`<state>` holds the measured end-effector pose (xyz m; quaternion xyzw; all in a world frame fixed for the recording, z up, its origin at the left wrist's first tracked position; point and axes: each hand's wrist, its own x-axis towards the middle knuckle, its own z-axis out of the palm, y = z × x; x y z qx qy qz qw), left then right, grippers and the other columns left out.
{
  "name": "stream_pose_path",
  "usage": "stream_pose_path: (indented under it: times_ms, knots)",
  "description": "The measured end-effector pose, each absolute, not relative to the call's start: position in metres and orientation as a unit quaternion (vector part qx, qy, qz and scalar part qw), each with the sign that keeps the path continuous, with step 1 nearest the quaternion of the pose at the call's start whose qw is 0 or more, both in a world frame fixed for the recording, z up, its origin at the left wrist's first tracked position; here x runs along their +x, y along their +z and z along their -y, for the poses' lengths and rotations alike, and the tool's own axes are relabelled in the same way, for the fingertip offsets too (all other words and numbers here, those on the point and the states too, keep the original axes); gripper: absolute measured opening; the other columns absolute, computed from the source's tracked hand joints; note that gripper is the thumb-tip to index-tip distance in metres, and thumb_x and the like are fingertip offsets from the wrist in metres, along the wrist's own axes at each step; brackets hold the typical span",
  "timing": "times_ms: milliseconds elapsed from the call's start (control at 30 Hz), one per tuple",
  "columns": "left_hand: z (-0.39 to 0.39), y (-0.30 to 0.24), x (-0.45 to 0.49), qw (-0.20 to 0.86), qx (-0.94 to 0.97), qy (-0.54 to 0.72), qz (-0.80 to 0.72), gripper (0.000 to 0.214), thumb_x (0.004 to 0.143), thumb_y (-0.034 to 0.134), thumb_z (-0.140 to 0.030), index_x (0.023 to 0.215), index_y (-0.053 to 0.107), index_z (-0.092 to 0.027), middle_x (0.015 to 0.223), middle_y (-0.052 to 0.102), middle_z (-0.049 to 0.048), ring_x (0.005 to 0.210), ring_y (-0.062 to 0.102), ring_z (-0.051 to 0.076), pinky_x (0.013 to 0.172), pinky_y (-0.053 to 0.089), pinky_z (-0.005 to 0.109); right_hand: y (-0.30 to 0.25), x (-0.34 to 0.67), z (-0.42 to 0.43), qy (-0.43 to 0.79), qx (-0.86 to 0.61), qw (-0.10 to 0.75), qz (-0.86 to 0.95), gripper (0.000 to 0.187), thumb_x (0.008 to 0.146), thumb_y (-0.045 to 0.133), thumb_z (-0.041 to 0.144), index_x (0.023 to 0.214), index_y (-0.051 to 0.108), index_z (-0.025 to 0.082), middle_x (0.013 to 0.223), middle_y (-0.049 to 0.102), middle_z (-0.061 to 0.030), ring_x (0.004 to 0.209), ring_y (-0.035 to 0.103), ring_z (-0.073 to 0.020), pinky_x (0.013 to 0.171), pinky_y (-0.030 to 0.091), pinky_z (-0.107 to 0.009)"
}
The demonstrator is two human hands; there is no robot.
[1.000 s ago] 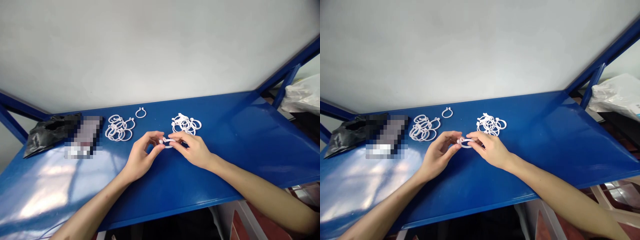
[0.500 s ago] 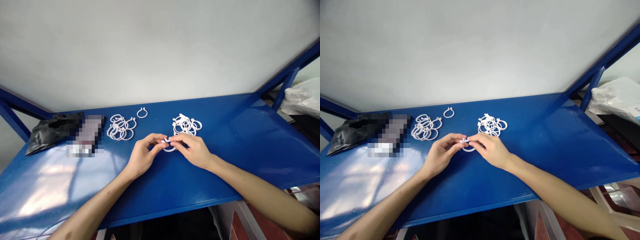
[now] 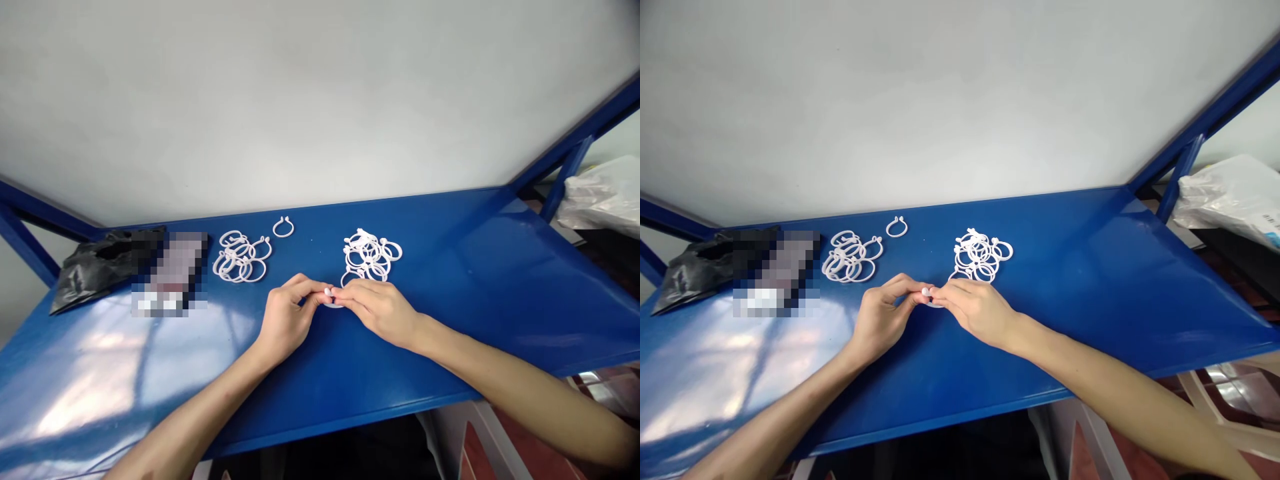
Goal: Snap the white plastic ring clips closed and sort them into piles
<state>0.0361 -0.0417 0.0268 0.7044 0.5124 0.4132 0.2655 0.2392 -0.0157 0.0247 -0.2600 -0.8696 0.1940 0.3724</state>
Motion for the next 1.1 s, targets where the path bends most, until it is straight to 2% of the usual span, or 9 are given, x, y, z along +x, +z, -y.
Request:
stream_pose_path:
  times_ms: [100,167,267,400,567,700,800,933,1100]
  knots:
    - [0.031,0.025,0.031,0.208,0.761,0.379,-0.484,0.017,0.097,0.061,-0.033,0.099,0.075,-0.024,0.091,0.077,0.0040,0.081,0.069,0.017,0.074,0.056,0.028,0.029,0.243,0.007,0.133,-0.266,0.372,0.879,0.019,0.103,0.052,0.020,0.110,0.070,0.018,0.092,0.074,-0.0045,0.082,0.071,-0.0154,0.074,0.059,-0.029]
    - [0.020,0.021,0.023,0.128,0.796,0.339,-0.485,0.027,0.097,0.060,-0.038,0.117,0.071,-0.023,0.107,0.077,0.0077,0.097,0.067,0.023,0.085,0.057,0.036,0.035,0.250,-0.001,0.066,-0.298,0.365,0.879,0.019,0.103,0.053,0.021,0.109,0.071,0.019,0.098,0.074,-0.0055,0.088,0.071,-0.0177,0.077,0.058,-0.031]
    - [0.003,0.011,0.006,-0.011,0.791,0.252,-0.557,0.045,0.099,0.054,-0.035,0.139,0.058,-0.017,0.138,0.064,0.0150,0.129,0.054,0.035,0.107,0.046,0.055,0.044,0.264,-0.016,-0.014,-0.389,0.342,0.855,0.018,0.101,0.055,0.023,0.104,0.072,0.019,0.106,0.071,-0.0078,0.086,0.069,-0.0186,0.067,0.056,-0.030]
    - [-0.011,-0.002,-0.011,-0.083,0.762,0.176,-0.618,0.055,0.096,0.043,-0.022,0.149,0.045,-0.006,0.153,0.049,0.0188,0.147,0.034,0.040,0.119,0.029,0.061,0.047,0.280,-0.032,-0.051,-0.427,0.279,0.858,0.018,0.102,0.055,0.024,0.102,0.072,0.020,0.097,0.068,-0.0067,0.085,0.062,-0.0202,0.060,0.050,-0.030]
    - [-0.014,-0.001,-0.013,-0.110,0.763,0.169,-0.614,0.048,0.096,0.044,-0.021,0.141,0.054,-0.009,0.133,0.065,0.0173,0.132,0.049,0.038,0.117,0.030,0.060,0.043,0.282,-0.037,-0.065,-0.409,0.263,0.872,0.018,0.102,0.055,0.027,0.105,0.071,0.020,0.097,0.069,-0.0072,0.087,0.057,-0.0217,0.064,0.050,-0.033]
    - [-0.013,0.006,-0.011,-0.104,0.777,0.175,-0.596,0.028,0.098,0.046,-0.022,0.111,0.070,-0.018,0.105,0.072,0.0135,0.107,0.059,0.034,0.097,0.044,0.052,0.044,0.274,-0.029,-0.065,-0.395,0.296,0.867,0.019,0.102,0.054,0.028,0.107,0.071,0.021,0.098,0.070,-0.0077,0.087,0.057,-0.0217,0.068,0.052,-0.034]
    - [-0.009,0.011,-0.006,-0.104,0.792,0.195,-0.569,0.022,0.099,0.050,-0.023,0.096,0.071,-0.021,0.090,0.071,0.0104,0.094,0.060,0.030,0.089,0.043,0.048,0.044,0.267,-0.021,-0.041,-0.366,0.318,0.874,0.018,0.102,0.056,0.027,0.105,0.072,0.022,0.098,0.072,-0.0073,0.089,0.061,-0.0220,0.074,0.054,-0.036]
    - [0.011,0.024,0.012,-0.150,0.818,0.287,-0.475,0.012,0.098,0.057,-0.021,0.099,0.069,-0.022,0.093,0.074,0.0050,0.090,0.059,0.023,0.089,0.042,0.041,0.042,0.258,-0.009,0.041,-0.333,0.338,0.879,0.018,0.101,0.058,0.030,0.110,0.070,0.020,0.100,0.075,-0.0075,0.093,0.066,-0.0225,0.083,0.056,-0.039]
    - [0.037,0.034,0.034,-0.148,0.871,0.321,-0.342,0.017,0.095,0.059,-0.011,0.107,0.066,-0.022,0.097,0.075,0.0018,0.088,0.060,0.019,0.096,0.044,0.039,0.036,0.245,0.006,0.226,-0.370,0.380,0.817,0.019,0.099,0.061,0.033,0.115,0.064,0.022,0.094,0.076,-0.0035,0.080,0.072,-0.0175,0.070,0.060,-0.030]
